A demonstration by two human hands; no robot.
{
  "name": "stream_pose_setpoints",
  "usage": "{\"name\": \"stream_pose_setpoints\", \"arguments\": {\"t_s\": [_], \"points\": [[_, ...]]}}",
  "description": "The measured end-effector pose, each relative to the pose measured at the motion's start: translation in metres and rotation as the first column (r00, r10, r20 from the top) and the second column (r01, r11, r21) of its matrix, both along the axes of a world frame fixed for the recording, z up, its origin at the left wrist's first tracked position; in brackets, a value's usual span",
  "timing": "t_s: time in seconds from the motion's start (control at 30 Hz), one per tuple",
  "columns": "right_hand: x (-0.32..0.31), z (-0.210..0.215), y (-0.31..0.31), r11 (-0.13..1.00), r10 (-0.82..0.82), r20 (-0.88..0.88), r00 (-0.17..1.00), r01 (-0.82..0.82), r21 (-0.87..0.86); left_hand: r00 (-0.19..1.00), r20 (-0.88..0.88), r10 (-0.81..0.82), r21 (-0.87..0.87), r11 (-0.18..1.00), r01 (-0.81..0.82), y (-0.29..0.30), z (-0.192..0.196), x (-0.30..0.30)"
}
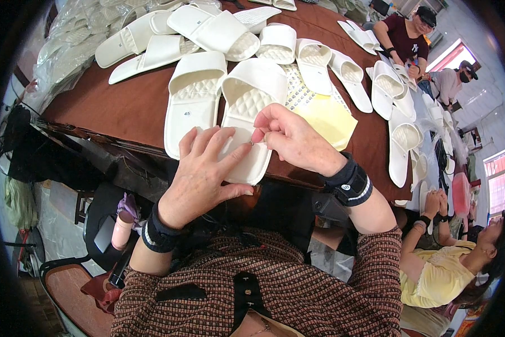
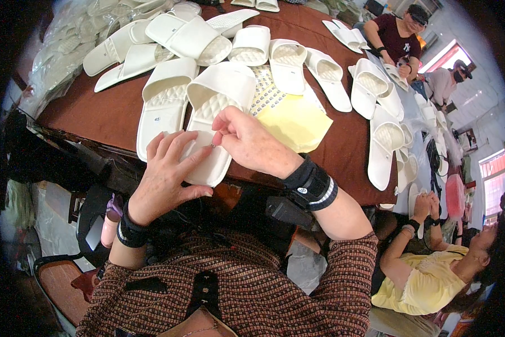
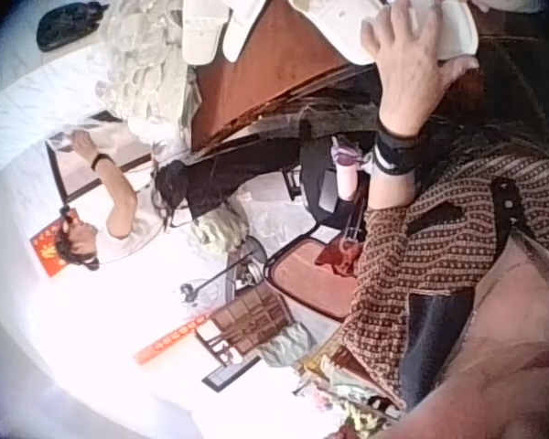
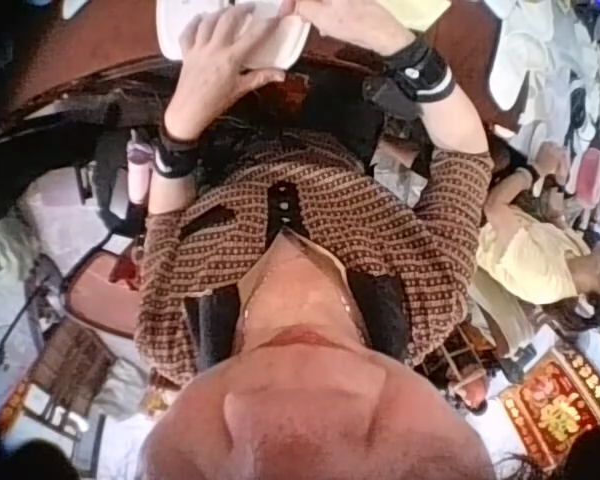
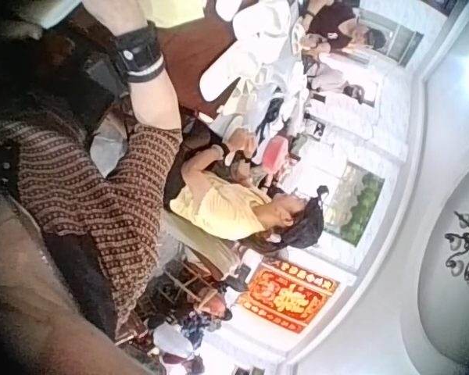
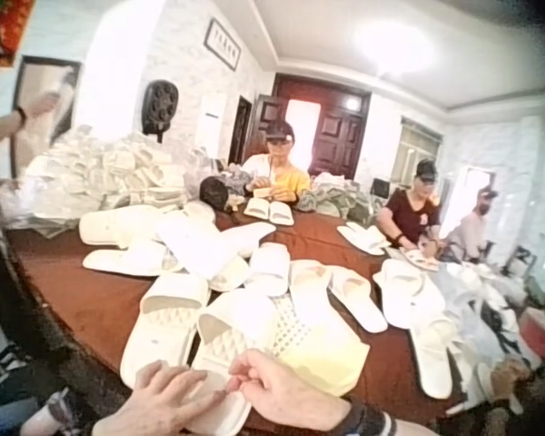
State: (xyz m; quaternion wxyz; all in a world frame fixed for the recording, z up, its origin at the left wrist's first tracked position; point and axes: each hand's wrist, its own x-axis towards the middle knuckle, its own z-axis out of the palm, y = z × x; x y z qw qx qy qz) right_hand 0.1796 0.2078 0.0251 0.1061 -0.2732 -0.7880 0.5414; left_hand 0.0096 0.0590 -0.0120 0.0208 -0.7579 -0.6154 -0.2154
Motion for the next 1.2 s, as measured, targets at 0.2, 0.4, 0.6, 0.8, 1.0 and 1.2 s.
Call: {"name": "stream_pose_setpoints", "arguments": {"t_s": [0.2,0.4,0.6,0.8,1.0,1.2], "points": [[0.003,-0.006,-0.002,0.98,-0.005,-0.094,0.996,0.024,0.197,1.0,0.007,-0.006,-0.003,1.0,0.006,0.0,0.003,0.0],[0.007,-0.016,-0.008,0.965,0.038,-0.122,0.992,-0.005,0.26,1.0,0.0,-0.007,0.009,1.0,0.007,0.0,0.001,0.001],[0.009,-0.006,-0.012,0.97,0.017,-0.111,0.994,0.011,0.242,1.0,0.0,-0.008,0.008,1.0,0.008,-0.001,0.0,0.0],[0.011,-0.006,-0.013,0.934,0.013,-0.095,0.995,0.022,0.357,1.0,-0.013,-0.007,0.012,1.0,0.007,-0.002,0.0,-0.001],[0.016,-0.011,-0.015,0.953,0.033,-0.124,0.992,0.006,0.303,0.999,0.027,-0.02,0.019,1.0,0.019,-0.001,-0.001,0.002],[0.015,-0.015,-0.016,0.974,0.078,-0.166,0.983,-0.04,0.223,0.999,0.034,-0.015,0.023,1.0,0.014,0.0,0.0,0.0]]}}
